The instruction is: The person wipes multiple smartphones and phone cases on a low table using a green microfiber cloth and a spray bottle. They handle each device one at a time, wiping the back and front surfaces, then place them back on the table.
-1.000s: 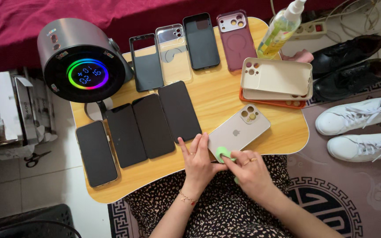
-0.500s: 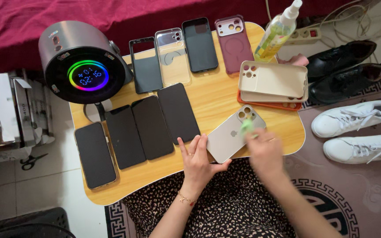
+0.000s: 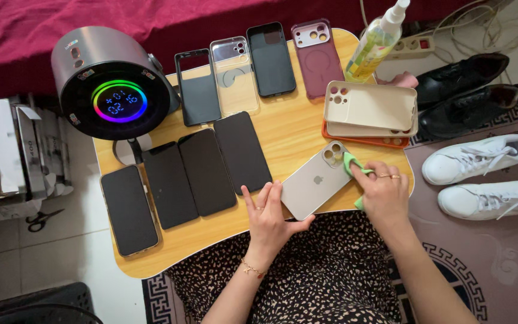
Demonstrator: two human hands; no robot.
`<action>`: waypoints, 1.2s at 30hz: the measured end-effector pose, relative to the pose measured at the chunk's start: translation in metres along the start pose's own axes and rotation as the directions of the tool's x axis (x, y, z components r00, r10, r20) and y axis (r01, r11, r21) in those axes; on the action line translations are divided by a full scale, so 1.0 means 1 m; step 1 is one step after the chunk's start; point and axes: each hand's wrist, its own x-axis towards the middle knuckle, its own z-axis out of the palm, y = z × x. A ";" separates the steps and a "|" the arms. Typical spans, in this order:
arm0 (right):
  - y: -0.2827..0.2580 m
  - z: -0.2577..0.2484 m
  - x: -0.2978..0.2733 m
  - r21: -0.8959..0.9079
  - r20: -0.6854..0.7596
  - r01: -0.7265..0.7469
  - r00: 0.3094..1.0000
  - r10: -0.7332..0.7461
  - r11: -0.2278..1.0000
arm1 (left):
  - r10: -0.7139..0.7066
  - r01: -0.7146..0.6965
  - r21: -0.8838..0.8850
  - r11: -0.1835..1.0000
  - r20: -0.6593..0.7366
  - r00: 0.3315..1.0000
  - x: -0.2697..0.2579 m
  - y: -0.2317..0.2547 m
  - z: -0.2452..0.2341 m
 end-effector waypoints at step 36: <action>-0.038 0.016 0.044 0.068 -0.021 0.176 0.984 -0.175 0.982 | -0.005 0.004 0.008 1.000 0.141 0.990 0.007 0.005 -0.017</action>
